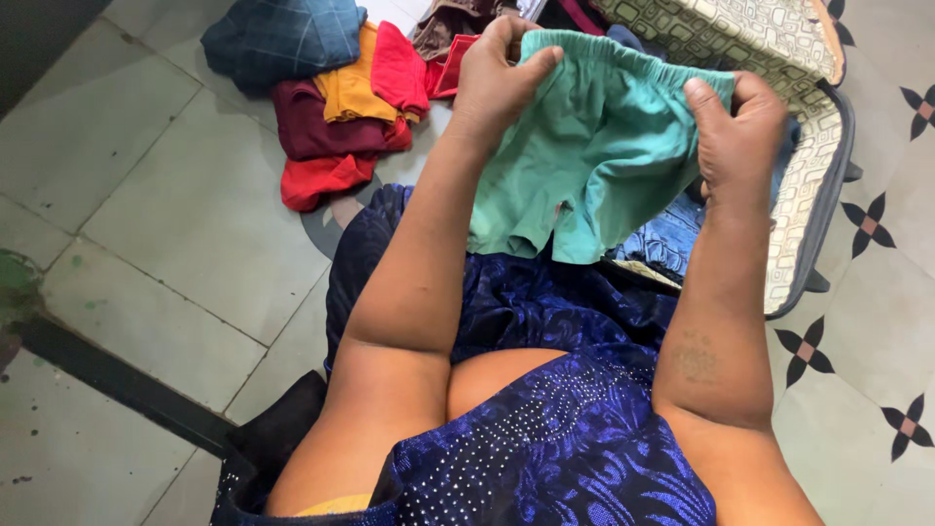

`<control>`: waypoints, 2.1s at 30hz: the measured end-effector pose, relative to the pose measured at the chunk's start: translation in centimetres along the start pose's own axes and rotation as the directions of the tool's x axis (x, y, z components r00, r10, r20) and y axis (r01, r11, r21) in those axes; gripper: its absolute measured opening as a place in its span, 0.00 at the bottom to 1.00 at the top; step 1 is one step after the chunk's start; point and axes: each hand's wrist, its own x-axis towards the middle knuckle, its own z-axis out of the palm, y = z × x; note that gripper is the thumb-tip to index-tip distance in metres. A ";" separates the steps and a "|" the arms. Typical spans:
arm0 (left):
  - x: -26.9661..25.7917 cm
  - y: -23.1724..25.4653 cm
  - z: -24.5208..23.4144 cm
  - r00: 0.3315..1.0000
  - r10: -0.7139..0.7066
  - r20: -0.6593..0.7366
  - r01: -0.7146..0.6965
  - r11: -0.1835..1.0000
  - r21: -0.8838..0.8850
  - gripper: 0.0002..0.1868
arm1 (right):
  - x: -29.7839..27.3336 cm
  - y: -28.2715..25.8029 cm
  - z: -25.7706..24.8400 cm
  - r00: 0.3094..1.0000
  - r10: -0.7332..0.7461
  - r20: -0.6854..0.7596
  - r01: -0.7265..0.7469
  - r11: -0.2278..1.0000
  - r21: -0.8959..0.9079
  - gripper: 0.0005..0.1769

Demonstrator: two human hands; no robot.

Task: The person folds various clothing items, including jeans, a graphic t-shirt, and shorts, then places them into an open suitcase. The person continues to fold and stack the clothes neatly inside the suitcase.

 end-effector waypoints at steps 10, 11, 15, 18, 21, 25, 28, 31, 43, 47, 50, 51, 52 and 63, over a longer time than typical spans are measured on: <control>-1.3 3.6 1.0 0.867 -0.041 0.497 0.291 0.851 -0.438 0.18 | -2.4 -8.4 2.0 0.909 0.207 0.363 -0.301 0.926 0.227 0.16; -1.2 3.9 1.2 0.875 -0.044 0.481 0.266 0.876 -0.403 0.19 | -2.3 -8.4 2.5 0.943 0.161 0.290 -0.209 0.967 0.145 0.16; -1.9 4.9 2.2 0.964 0.015 0.266 0.018 0.992 -0.121 0.24 | -2.2 -7.6 3.3 0.978 0.092 0.190 -0.132 0.968 0.212 0.15; -3.0 6.0 2.8 0.964 0.105 0.243 -0.107 0.994 -0.005 0.25 | -2.8 -6.9 3.6 0.978 -0.021 0.209 0.008 0.998 0.061 0.15; -4.1 7.7 3.8 0.957 0.167 0.236 -0.182 0.982 0.042 0.26 | -3.2 -6.6 4.2 0.972 -0.079 0.220 0.079 0.997 0.009 0.18; -5.3 9.4 4.7 0.920 0.318 0.227 -0.335 0.941 0.039 0.29 | -3.4 -6.5 4.7 0.976 -0.060 0.210 0.054 0.998 0.033 0.20; -5.6 10.1 5.0 0.900 0.368 0.236 -0.382 0.924 0.018 0.28 | -3.6 -7.2 4.8 0.972 -0.062 0.226 0.030 0.989 0.143 0.23; -5.4 10.5 5.4 0.859 0.452 0.238 -0.476 0.878 0.047 0.26 | -3.7 -8.9 4.7 0.955 -0.081 0.284 -0.004 0.958 0.286 0.29; -5.7 13.5 6.5 0.765 0.538 0.355 -0.572 0.820 -0.011 0.21 | -4.5 -12.4 2.4 0.970 -0.075 0.231 0.057 0.995 0.084 0.21; -8.6 17.1 6.7 0.641 0.706 0.303 -0.745 0.666 0.025 0.16 | -4.8 -11.2 1.3 0.973 -0.073 0.219 0.029 0.980 0.195 0.20; -13.4 19.1 7.2 0.562 0.756 0.337 -0.809 0.587 0.032 0.16 | -4.9 -10.0 1.3 0.977 -0.069 0.202 0.040 0.989 0.144 0.17; -15.0 19.4 7.3 0.562 0.745 0.359 -0.805 0.593 0.030 0.15 | -5.0 -9.6 1.3 0.975 -0.087 0.205 0.068 0.993 0.097 0.14; -16.4 19.6 7.4 0.561 0.735 0.381 -0.800 0.599 0.024 0.15 | -5.1 -9.2 1.3 0.973 -0.097 0.210 0.072 0.990 0.121 0.12; -20.5 18.8 8.2 0.598 0.657 0.459 -0.752 0.658 0.039 0.15 | -5.3 -8.5 2.1 0.966 -0.106 0.234 0.055 0.975 0.215 0.09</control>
